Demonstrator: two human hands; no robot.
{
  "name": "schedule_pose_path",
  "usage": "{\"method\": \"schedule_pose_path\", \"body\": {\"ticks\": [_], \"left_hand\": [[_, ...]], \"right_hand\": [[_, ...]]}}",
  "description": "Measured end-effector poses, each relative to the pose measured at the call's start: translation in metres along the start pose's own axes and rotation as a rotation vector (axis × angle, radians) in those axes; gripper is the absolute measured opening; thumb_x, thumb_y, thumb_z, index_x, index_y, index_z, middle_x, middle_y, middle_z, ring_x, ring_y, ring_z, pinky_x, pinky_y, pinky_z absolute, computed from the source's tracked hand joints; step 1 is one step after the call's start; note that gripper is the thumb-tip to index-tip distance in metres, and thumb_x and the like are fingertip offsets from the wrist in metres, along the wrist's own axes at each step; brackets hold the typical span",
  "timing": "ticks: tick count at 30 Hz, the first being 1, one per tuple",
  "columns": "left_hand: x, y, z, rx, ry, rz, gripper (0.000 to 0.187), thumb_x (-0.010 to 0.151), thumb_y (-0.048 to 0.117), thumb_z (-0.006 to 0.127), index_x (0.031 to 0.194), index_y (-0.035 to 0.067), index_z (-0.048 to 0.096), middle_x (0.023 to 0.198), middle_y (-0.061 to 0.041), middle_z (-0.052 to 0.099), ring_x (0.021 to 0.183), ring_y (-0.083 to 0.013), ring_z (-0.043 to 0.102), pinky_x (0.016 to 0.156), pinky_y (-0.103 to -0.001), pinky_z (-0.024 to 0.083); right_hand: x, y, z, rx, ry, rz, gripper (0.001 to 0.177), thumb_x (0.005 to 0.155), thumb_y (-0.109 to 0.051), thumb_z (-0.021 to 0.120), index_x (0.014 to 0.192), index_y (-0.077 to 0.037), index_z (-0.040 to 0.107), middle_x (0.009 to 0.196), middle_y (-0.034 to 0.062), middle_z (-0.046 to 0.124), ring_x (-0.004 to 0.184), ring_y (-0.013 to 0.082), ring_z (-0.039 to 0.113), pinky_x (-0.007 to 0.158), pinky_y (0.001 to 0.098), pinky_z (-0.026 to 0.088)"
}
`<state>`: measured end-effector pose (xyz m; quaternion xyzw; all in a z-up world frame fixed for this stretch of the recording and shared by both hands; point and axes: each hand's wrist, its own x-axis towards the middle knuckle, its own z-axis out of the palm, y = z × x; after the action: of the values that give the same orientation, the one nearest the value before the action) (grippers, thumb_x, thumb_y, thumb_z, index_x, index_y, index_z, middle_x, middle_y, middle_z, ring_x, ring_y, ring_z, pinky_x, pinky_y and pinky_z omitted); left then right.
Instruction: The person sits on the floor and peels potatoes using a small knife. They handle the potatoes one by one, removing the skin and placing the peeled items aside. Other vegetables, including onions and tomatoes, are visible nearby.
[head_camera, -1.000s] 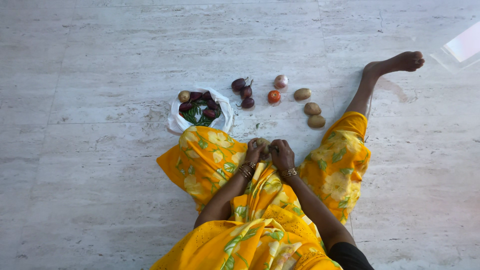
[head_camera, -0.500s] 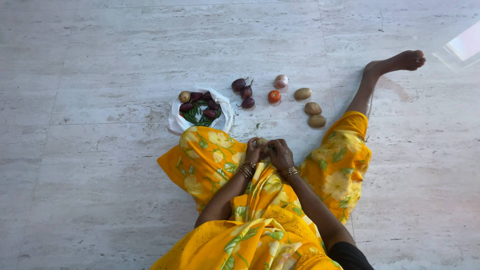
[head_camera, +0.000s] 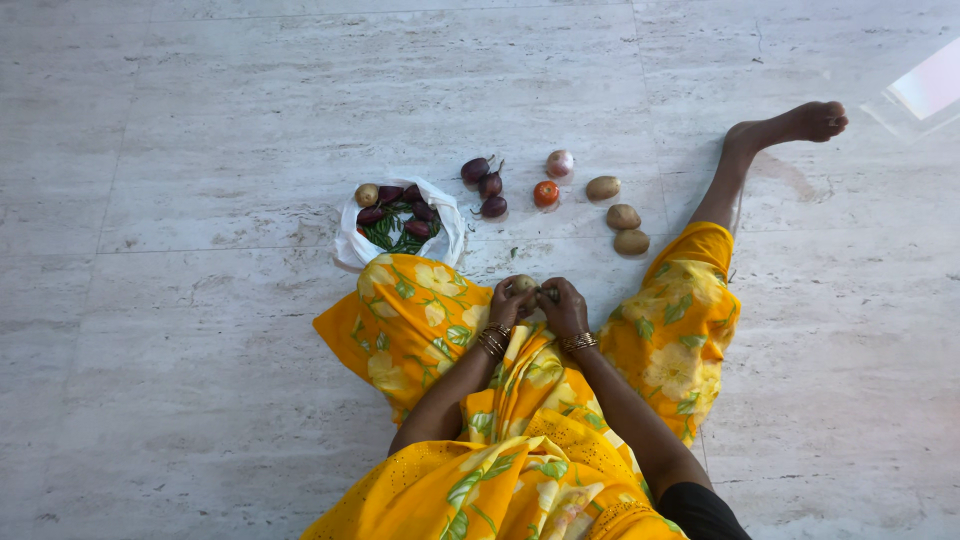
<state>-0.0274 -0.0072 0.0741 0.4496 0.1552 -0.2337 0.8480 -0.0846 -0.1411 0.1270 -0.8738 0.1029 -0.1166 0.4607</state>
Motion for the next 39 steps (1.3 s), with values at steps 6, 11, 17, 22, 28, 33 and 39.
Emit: {"method": "schedule_pose_path", "body": {"ticks": [6,11,17,22,28,33,39], "left_hand": [[0.003,0.002,0.003,-0.062,-0.019,0.012,0.062,0.085,0.006,0.079,0.137,0.011,0.045,0.120,-0.009,0.066,0.098,-0.0218,0.071,0.073,-0.039,0.064],[0.013,0.010,0.004,-0.112,-0.033,0.112,0.060,0.089,0.008,0.078,0.139,0.012,0.045,0.118,-0.011,0.066,0.092,-0.0235,0.067,0.066,-0.038,0.058],[0.017,0.018,0.001,-0.280,-0.016,0.140,0.057,0.092,0.013,0.076,0.138,0.014,0.044,0.122,-0.011,0.066,0.101,-0.0236,0.067,0.073,-0.041,0.060],[0.018,0.027,-0.002,-0.297,-0.026,0.128,0.058,0.090,0.015,0.075,0.139,0.014,0.045,0.126,-0.011,0.065,0.104,-0.0244,0.068,0.077,-0.043,0.063],[0.016,0.030,0.003,-0.200,-0.069,0.141,0.057,0.089,0.011,0.076,0.139,0.013,0.047,0.122,-0.010,0.064,0.099,-0.0232,0.067,0.075,-0.041,0.060],[0.017,0.033,0.002,-0.271,-0.020,0.253,0.059,0.091,0.004,0.075,0.142,0.007,0.047,0.120,-0.009,0.064,0.098,-0.0170,0.068,0.079,-0.032,0.060],[0.021,0.031,0.017,-0.080,-0.035,0.342,0.061,0.092,0.009,0.076,0.145,0.007,0.045,0.118,-0.009,0.065,0.091,-0.0160,0.065,0.072,-0.028,0.058]], "right_hand": [[0.007,-0.008,-0.003,0.092,-0.084,0.156,0.020,0.087,-0.017,0.075,0.105,-0.009,0.069,0.095,0.0105,0.074,0.080,0.0261,0.076,0.072,0.0379,0.060],[0.038,-0.022,0.000,-0.037,-0.040,0.009,0.021,0.085,-0.019,0.077,0.104,-0.010,0.071,0.100,0.0121,0.074,0.086,0.0280,0.074,0.076,0.0388,0.059],[0.059,-0.040,0.014,-0.108,-0.050,-0.056,0.021,0.085,-0.023,0.076,0.103,-0.012,0.071,0.101,0.0134,0.072,0.089,0.0307,0.072,0.079,0.0410,0.057],[0.064,-0.040,0.021,-0.114,-0.025,-0.064,0.021,0.085,-0.024,0.075,0.103,-0.013,0.072,0.101,0.0134,0.073,0.091,0.0316,0.072,0.080,0.0421,0.057],[0.075,-0.019,0.020,-0.111,-0.020,-0.006,0.023,0.084,-0.023,0.076,0.104,-0.013,0.072,0.099,0.0117,0.074,0.091,0.0298,0.073,0.080,0.0407,0.058],[0.073,-0.044,0.021,-0.081,-0.005,-0.090,0.021,0.085,-0.019,0.078,0.103,-0.010,0.073,0.098,0.0138,0.074,0.088,0.0288,0.073,0.077,0.0396,0.058],[0.073,-0.067,-0.012,0.074,0.001,-0.110,0.021,0.090,-0.015,0.077,0.107,-0.006,0.071,0.093,0.0114,0.075,0.076,0.0177,0.074,0.066,0.0333,0.059]]}}
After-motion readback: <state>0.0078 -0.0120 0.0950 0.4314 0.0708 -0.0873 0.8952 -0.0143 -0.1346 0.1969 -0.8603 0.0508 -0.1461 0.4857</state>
